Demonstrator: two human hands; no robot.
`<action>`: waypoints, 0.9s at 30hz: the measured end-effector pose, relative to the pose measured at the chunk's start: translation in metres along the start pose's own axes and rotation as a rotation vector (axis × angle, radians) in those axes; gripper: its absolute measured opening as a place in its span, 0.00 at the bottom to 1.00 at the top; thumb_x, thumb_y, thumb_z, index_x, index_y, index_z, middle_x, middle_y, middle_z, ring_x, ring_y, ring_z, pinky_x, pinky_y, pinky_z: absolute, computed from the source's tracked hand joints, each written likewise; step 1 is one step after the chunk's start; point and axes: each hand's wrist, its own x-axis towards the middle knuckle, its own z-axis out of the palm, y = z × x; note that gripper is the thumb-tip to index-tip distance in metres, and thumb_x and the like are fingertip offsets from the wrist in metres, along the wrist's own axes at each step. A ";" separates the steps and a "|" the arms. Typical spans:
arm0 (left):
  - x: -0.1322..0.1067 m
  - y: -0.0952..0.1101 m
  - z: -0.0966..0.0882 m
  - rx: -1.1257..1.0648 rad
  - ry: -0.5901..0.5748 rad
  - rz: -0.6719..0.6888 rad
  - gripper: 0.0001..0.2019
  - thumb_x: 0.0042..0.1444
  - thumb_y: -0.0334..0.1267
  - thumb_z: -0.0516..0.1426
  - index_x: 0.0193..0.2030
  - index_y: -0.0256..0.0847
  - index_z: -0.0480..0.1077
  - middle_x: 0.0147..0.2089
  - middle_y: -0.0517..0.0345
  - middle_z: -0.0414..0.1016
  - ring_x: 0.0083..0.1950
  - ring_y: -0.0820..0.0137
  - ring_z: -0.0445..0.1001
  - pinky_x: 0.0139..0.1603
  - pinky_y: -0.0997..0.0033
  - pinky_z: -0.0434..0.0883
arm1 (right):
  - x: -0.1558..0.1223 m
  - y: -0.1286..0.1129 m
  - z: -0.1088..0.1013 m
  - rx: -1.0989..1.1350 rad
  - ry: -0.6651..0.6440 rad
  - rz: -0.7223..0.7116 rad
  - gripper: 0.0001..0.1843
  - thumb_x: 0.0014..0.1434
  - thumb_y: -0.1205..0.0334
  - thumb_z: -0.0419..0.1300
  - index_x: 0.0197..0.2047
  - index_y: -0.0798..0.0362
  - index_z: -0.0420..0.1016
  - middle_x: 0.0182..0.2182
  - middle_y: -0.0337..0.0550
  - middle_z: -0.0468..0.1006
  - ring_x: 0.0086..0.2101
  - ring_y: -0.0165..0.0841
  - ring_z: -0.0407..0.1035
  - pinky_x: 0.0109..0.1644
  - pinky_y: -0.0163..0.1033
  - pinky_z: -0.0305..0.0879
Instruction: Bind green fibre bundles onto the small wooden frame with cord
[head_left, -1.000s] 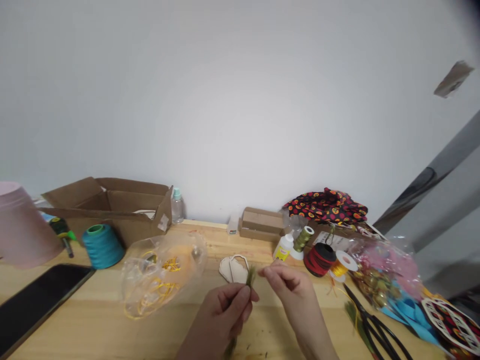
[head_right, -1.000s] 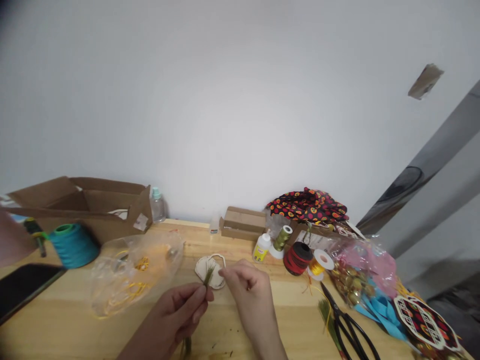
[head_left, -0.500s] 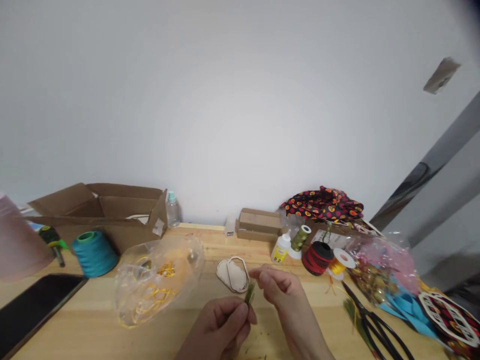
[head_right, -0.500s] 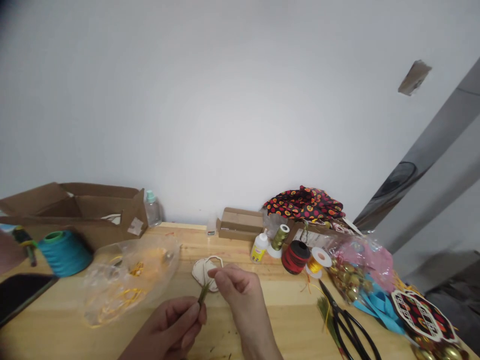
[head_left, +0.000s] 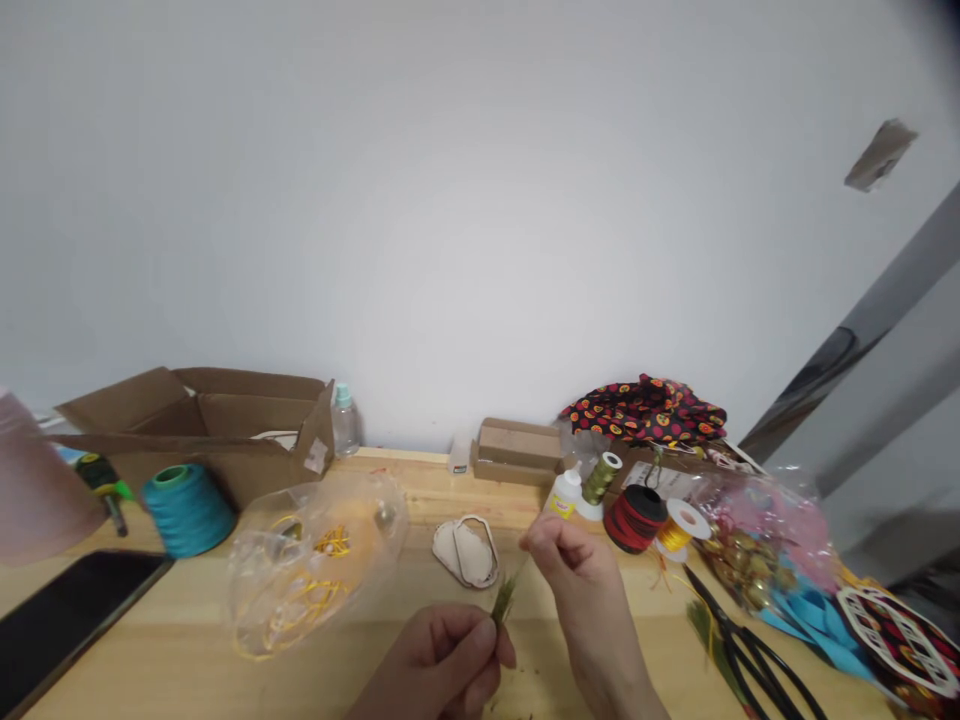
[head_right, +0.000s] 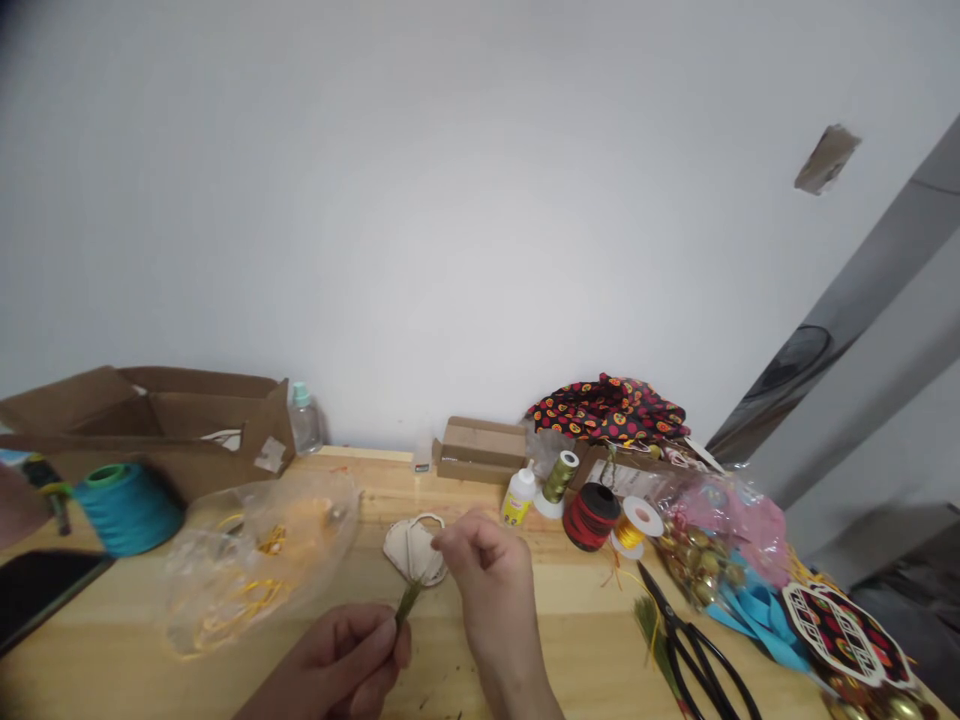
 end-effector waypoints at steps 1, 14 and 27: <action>0.000 0.000 0.000 0.004 0.006 0.001 0.20 0.37 0.54 0.58 0.22 0.35 0.65 0.10 0.73 0.49 0.12 0.86 0.40 0.14 0.79 0.36 | 0.002 -0.002 -0.003 -0.017 0.028 -0.028 0.11 0.48 0.60 0.57 0.18 0.55 0.68 0.19 0.35 0.63 0.24 0.27 0.58 0.28 0.31 0.56; 0.010 0.001 -0.027 0.025 0.191 0.029 0.21 0.35 0.53 0.60 0.24 0.34 0.64 0.12 0.73 0.52 0.12 0.87 0.40 0.14 0.80 0.36 | 0.012 -0.083 -0.051 -0.357 0.146 -0.424 0.12 0.52 0.61 0.55 0.19 0.53 0.67 0.20 0.37 0.65 0.23 0.28 0.59 0.27 0.32 0.56; 0.022 0.039 0.020 -0.097 0.172 0.363 0.12 0.45 0.42 0.58 0.23 0.34 0.68 0.20 0.62 0.67 0.22 0.79 0.63 0.26 0.80 0.63 | 0.002 -0.041 -0.002 -0.561 -0.163 -0.495 0.11 0.53 0.66 0.55 0.20 0.54 0.69 0.19 0.37 0.66 0.24 0.28 0.61 0.28 0.33 0.55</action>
